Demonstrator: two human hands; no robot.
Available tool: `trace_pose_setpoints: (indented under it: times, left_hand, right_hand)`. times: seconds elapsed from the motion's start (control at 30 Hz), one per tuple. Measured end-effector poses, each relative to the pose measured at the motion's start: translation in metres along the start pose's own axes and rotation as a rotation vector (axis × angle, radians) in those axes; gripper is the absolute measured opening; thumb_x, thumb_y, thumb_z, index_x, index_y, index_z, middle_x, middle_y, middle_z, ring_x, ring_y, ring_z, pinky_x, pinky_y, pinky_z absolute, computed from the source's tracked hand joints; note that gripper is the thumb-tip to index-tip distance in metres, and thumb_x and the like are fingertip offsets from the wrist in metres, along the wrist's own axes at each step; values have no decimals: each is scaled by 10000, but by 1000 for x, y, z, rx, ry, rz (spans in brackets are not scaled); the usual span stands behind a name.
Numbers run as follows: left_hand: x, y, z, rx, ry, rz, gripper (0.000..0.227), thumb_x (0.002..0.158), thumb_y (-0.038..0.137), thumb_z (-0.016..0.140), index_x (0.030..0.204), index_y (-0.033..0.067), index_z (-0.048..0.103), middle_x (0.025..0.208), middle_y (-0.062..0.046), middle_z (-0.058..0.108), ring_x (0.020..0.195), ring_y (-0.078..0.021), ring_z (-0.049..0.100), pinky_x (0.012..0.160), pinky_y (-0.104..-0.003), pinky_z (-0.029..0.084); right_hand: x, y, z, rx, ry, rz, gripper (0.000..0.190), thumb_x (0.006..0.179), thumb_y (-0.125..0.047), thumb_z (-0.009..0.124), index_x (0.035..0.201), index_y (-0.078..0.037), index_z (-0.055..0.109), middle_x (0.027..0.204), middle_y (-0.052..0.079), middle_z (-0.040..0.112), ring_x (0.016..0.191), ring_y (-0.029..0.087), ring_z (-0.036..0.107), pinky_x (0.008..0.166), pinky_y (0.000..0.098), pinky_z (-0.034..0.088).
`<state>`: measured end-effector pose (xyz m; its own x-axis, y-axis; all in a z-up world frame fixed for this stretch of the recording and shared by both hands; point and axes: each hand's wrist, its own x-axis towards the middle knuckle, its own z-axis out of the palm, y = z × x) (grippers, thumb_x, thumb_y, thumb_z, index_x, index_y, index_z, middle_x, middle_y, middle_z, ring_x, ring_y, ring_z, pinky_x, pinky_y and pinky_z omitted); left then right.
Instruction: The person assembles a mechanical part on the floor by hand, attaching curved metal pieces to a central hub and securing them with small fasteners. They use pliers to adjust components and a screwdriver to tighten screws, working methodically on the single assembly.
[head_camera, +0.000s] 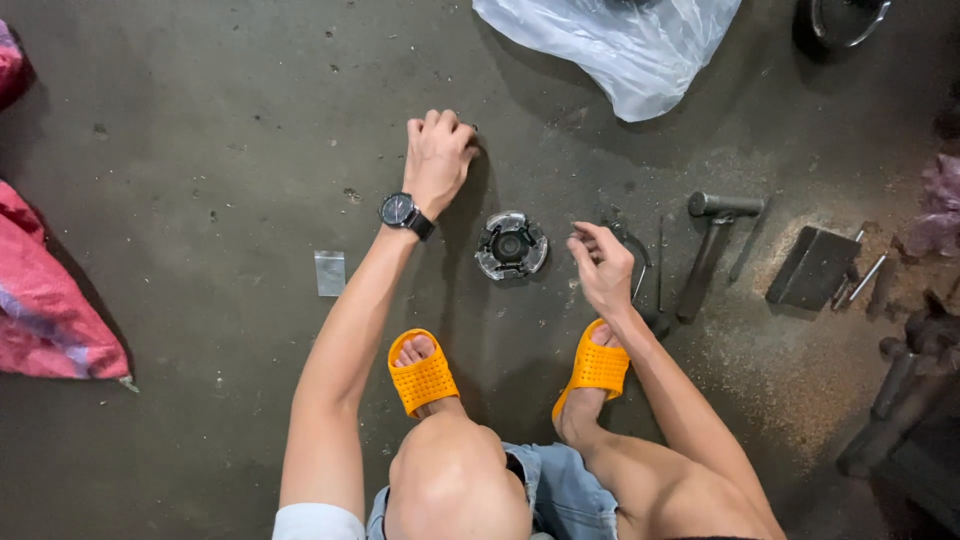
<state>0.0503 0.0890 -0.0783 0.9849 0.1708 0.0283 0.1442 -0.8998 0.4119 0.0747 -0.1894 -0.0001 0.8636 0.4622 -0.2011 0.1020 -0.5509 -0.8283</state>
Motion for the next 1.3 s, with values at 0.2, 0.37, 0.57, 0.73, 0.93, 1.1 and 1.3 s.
trace_pose_setpoints:
  times: [0.2,0.37,0.57,0.73,0.93,1.1,1.3]
  left_hand:
    - [-6,6,1,117,-24,37,165,781,230,695,855,153,570,835,-1,471,814,-183,463,760,-356,366]
    - [-18,22,-20,-125,41,10,156,828,209,640,860,119,516,809,-20,454,793,-217,482,729,-358,376]
    - [-87,100,-51,-919,122,-398,111,794,132,702,837,128,601,702,-28,584,644,-155,568,626,-287,447]
    - [-177,123,11,-1444,21,-687,221,740,-8,710,921,30,588,705,-68,638,621,-105,604,598,-223,498]
    - [-204,140,-10,-1623,-118,-944,135,862,14,567,990,-28,580,829,-158,688,716,-173,672,674,-268,539]
    - [-189,127,-25,-1361,-28,-856,110,877,62,552,950,29,628,822,-86,692,694,-115,645,616,-191,502]
    - [-146,97,-49,-1033,135,-614,91,870,57,587,914,85,662,774,-58,686,696,-126,643,604,-240,507]
  right_hand:
    - [6,3,-11,88,6,-15,160,890,-6,585,1046,6,618,846,147,640,673,198,630,526,266,514]
    - [2,-9,-13,164,-17,-49,164,903,-17,568,1057,31,602,853,151,637,659,160,615,542,266,512]
    - [-19,-30,11,196,-131,-141,231,827,-12,656,1056,-10,624,837,119,650,651,189,643,541,277,523]
    - [-53,-34,32,284,-309,-241,226,776,-54,698,1000,-44,678,784,92,661,653,207,636,574,317,518]
    - [-80,-4,30,169,-365,-225,125,797,-26,653,896,-81,702,776,74,655,671,213,641,613,302,510]
    - [-62,19,22,-127,-265,-328,132,783,-5,672,879,-94,691,771,33,590,661,194,596,641,290,489]
    - [-30,-6,36,-367,-327,-460,72,737,-122,720,744,-133,649,737,-15,571,684,175,597,627,286,499]
